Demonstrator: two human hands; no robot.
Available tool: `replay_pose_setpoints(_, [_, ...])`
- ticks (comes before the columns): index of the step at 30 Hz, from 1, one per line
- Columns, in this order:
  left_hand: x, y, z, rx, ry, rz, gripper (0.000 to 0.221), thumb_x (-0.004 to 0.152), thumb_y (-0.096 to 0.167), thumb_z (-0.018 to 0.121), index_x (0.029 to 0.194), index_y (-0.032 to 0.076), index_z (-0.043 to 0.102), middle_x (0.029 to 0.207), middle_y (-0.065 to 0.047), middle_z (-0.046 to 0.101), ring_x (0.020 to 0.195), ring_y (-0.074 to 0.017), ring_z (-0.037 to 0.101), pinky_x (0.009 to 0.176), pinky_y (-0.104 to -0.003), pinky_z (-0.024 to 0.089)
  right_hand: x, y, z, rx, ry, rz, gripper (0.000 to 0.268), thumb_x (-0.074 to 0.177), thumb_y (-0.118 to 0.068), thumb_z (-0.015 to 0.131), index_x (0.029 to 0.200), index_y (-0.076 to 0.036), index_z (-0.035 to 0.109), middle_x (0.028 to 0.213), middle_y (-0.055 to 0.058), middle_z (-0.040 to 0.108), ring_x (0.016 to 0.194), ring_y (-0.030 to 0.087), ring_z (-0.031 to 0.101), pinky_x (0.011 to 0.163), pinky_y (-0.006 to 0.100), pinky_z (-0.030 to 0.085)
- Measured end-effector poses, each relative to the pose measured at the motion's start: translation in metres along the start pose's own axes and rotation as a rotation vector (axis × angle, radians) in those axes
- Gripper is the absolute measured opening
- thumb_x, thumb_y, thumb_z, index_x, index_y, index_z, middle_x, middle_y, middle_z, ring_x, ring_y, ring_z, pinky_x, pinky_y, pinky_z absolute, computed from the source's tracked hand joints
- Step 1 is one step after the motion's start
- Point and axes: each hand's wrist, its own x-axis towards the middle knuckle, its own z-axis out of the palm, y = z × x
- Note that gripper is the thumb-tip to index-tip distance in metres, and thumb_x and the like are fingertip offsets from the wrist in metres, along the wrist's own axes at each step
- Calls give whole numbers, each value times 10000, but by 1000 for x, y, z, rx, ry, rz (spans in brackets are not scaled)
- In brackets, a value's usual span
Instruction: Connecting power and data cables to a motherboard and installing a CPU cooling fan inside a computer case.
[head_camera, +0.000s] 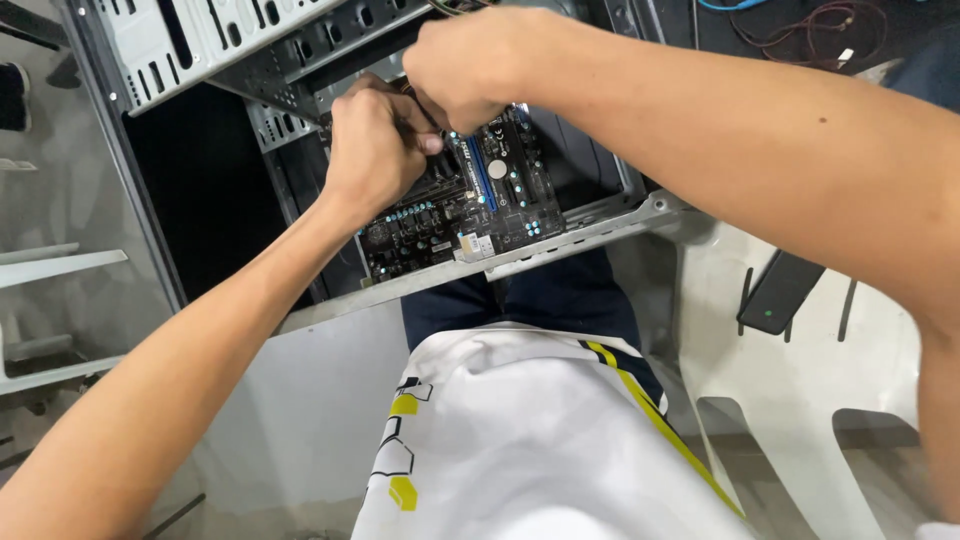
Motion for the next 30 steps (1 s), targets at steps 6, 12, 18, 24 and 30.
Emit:
replay_pose_setpoints(6, [5, 8, -15, -145, -96, -131, 236, 709, -107, 644, 703, 80, 787, 720, -24, 787, 688, -89, 774, 672, -250, 669, 16, -6, 30, 204, 81, 52, 358, 667, -125, 945, 947, -80, 725, 1072, 173, 647, 870, 375, 713, 702, 513, 593])
replay_pose_setpoints(12, [13, -15, -8, -35, -126, -101, 70, 692, 176, 880, 734, 145, 834, 568, -49, 689, 587, -121, 609, 535, -380, 469, 19, 12, 54, 294, 244, -148, 146, 840, -182, 720, 790, -45, 732, 705, 248, 651, 685, 419, 663, 564, 501, 466])
replay_pose_setpoints(18, [31, -21, 10, -49, -120, -313, 377, 534, 230, 1022, 781, 69, 787, 775, -195, 765, 783, -295, 782, 612, -459, 570, 19, 24, 58, 227, 261, -337, 129, 760, -151, 741, 728, -68, 648, 740, 92, 629, 633, 334, 559, 607, 463, 372])
replay_pose_setpoints(24, [23, 23, -10, -26, -150, -401, 184, 937, 76, 534, 943, 121, 713, 993, -122, 742, 972, -372, 733, 723, -527, 586, -1, 8, 57, 273, 352, -299, 120, 838, -47, 753, 909, 40, 797, 968, 158, 790, 667, 275, 728, 595, 389, 533])
replay_pose_setpoints(30, [30, 18, -1, -50, -180, -355, 251, 850, -7, 628, 1043, 138, 695, 1054, -65, 695, 952, -330, 728, 659, -513, 613, -8, 8, 65, 332, 345, -158, 98, 830, -12, 794, 764, 36, 740, 902, 146, 769, 720, 246, 702, 585, 366, 533])
